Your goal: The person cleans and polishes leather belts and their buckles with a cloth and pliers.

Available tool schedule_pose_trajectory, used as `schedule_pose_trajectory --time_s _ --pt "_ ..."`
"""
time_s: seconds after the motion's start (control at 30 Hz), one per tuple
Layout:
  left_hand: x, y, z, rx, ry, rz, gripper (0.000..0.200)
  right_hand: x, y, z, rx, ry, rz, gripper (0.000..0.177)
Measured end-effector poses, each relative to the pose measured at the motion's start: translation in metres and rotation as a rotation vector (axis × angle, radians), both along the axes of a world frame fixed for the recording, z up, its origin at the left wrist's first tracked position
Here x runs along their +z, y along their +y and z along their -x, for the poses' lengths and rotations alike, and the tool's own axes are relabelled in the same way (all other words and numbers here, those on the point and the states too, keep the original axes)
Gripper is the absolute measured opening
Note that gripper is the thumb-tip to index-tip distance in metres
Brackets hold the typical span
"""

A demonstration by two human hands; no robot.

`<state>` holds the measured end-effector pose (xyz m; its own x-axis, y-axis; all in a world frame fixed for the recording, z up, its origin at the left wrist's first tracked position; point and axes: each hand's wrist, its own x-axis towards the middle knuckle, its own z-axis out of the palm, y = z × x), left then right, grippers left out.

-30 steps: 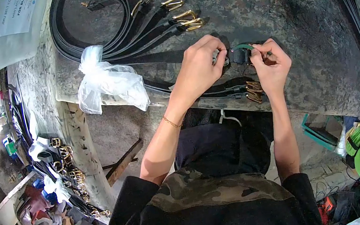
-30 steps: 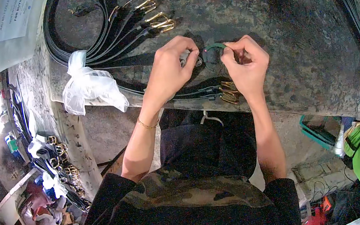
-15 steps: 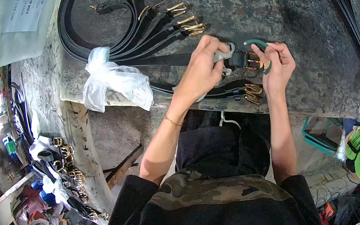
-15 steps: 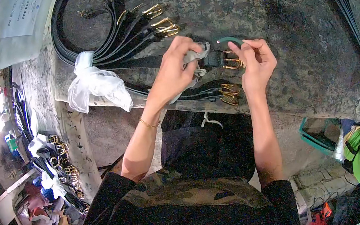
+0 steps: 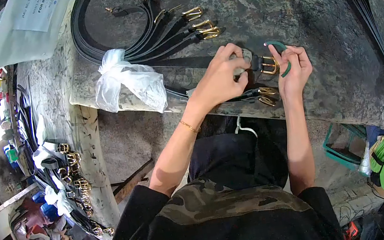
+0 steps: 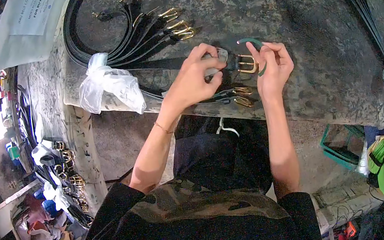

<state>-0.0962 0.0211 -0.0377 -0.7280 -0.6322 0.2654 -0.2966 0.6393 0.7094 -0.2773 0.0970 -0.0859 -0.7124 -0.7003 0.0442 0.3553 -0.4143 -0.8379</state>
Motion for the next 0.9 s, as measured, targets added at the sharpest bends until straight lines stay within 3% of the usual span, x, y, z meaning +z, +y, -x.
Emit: schedule_pose_trajectory --time_s 0.03,0.13,0.27,0.4,0.5,0.57,0.67,0.77,0.9 --pt "0.0 -0.001 -0.001 -0.001 0.049 -0.089 0.01 -0.001 0.001 0.001 0.013 0.009 0.027 0.009" --pt "0.001 -0.005 -0.001 0.051 0.062 -0.253 0.016 -0.001 0.004 -0.001 -0.036 0.071 -0.046 0.007" --pt "0.003 -0.001 0.012 0.101 -0.01 -0.223 0.021 0.004 0.008 -0.007 -0.088 0.094 -0.083 0.007" --pt "0.002 0.008 0.031 0.179 0.024 -0.017 0.029 0.001 0.009 -0.003 -0.099 -0.024 -0.022 0.008" --pt "0.008 0.006 0.034 0.261 -0.036 -0.166 0.02 0.0 0.011 0.001 -0.098 -0.136 0.051 0.009" --pt "0.011 0.006 0.029 0.319 -0.214 -0.264 0.019 0.0 0.013 0.002 -0.1 -0.194 0.078 0.01" --pt "0.013 0.012 0.033 0.339 -0.145 -0.33 0.019 -0.002 0.014 0.0 -0.046 -0.178 0.124 0.008" --pt "0.002 0.013 0.036 0.285 -0.04 -0.128 0.017 0.001 0.013 -0.008 -0.105 0.043 -0.037 0.007" --pt "-0.003 0.017 0.042 0.358 0.013 -0.114 0.013 0.0 0.013 -0.008 -0.106 0.091 -0.101 0.007"
